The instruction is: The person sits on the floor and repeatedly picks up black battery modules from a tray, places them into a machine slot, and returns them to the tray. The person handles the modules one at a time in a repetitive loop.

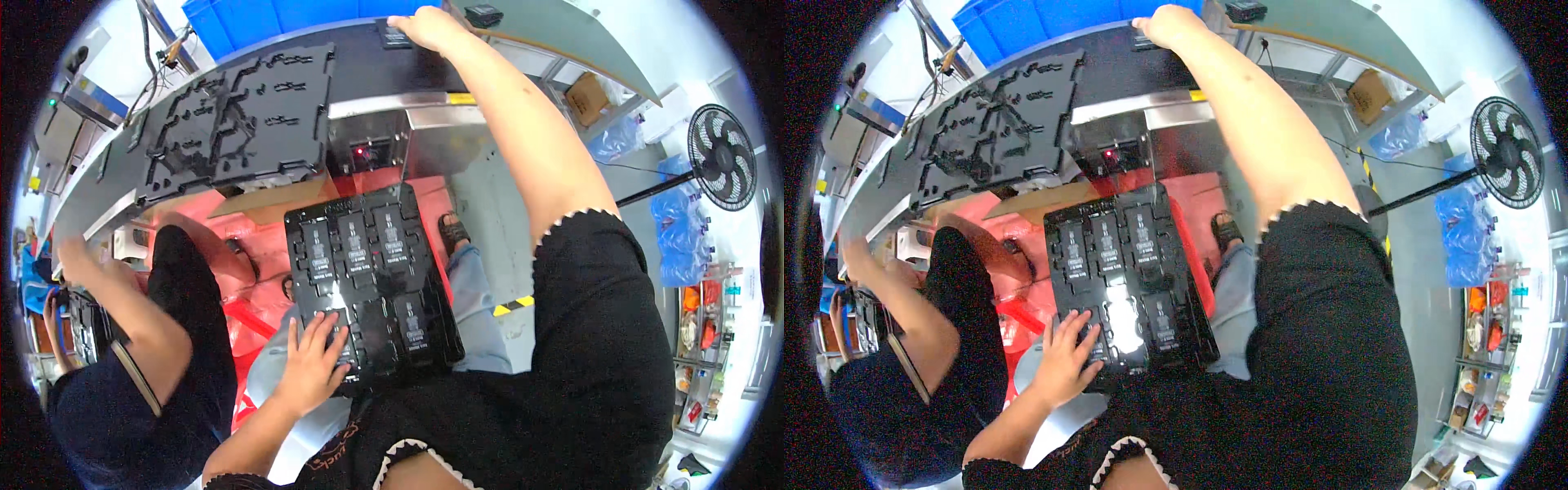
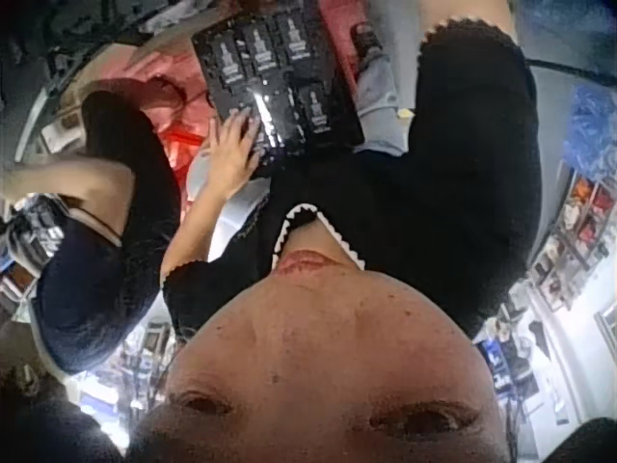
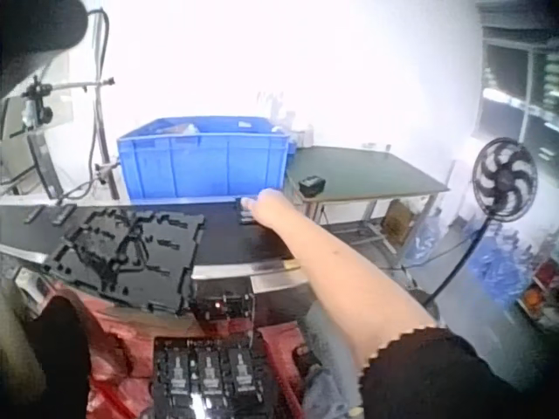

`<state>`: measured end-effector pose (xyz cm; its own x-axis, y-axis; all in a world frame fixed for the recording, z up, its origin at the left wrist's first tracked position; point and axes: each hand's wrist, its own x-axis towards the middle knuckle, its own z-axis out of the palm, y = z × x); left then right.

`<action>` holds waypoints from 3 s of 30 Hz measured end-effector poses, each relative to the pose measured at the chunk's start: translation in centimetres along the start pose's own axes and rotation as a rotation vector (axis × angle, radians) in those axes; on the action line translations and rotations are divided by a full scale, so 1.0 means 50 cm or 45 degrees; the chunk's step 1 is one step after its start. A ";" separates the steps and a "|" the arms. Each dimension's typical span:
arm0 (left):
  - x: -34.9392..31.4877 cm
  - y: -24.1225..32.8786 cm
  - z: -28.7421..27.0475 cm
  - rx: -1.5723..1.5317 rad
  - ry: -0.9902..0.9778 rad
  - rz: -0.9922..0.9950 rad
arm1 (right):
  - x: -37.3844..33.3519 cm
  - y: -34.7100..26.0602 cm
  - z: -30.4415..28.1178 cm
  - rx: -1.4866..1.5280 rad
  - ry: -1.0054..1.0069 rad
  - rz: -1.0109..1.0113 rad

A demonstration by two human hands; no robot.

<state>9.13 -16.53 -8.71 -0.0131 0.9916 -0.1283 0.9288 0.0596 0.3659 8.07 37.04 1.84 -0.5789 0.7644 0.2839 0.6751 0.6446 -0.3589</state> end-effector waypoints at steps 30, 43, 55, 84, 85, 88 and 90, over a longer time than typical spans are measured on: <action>0.062 -0.095 -0.145 -1.504 1.527 -0.618 | -0.904 -0.167 0.097 0.873 -0.820 0.349; -0.163 0.000 -0.084 -1.765 1.375 -0.665 | -0.886 -0.099 0.101 0.920 -0.056 -0.292; -0.025 -0.079 0.203 -0.495 0.735 -0.824 | -0.876 0.020 0.105 0.216 -0.153 0.137; 0.508 -0.163 -0.406 0.011 0.976 0.246 | -0.013 0.098 -0.045 0.317 -0.039 0.292; 0.582 -0.195 -0.432 0.074 0.959 0.227 | 0.024 0.117 -0.014 0.338 -0.222 0.283; 0.733 -0.309 -0.470 0.136 0.527 0.033 | -0.005 0.092 -0.022 0.420 -0.342 0.274; 0.774 -0.319 -0.504 0.026 -0.019 -0.054 | 0.037 0.154 0.010 0.421 -0.239 0.284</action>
<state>-15.55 23.77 3.71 -0.0475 0.9864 -0.1571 0.9349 0.0993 0.3408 11.97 43.40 -0.84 -0.5289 0.8486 0.0117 0.6280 0.4006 -0.6672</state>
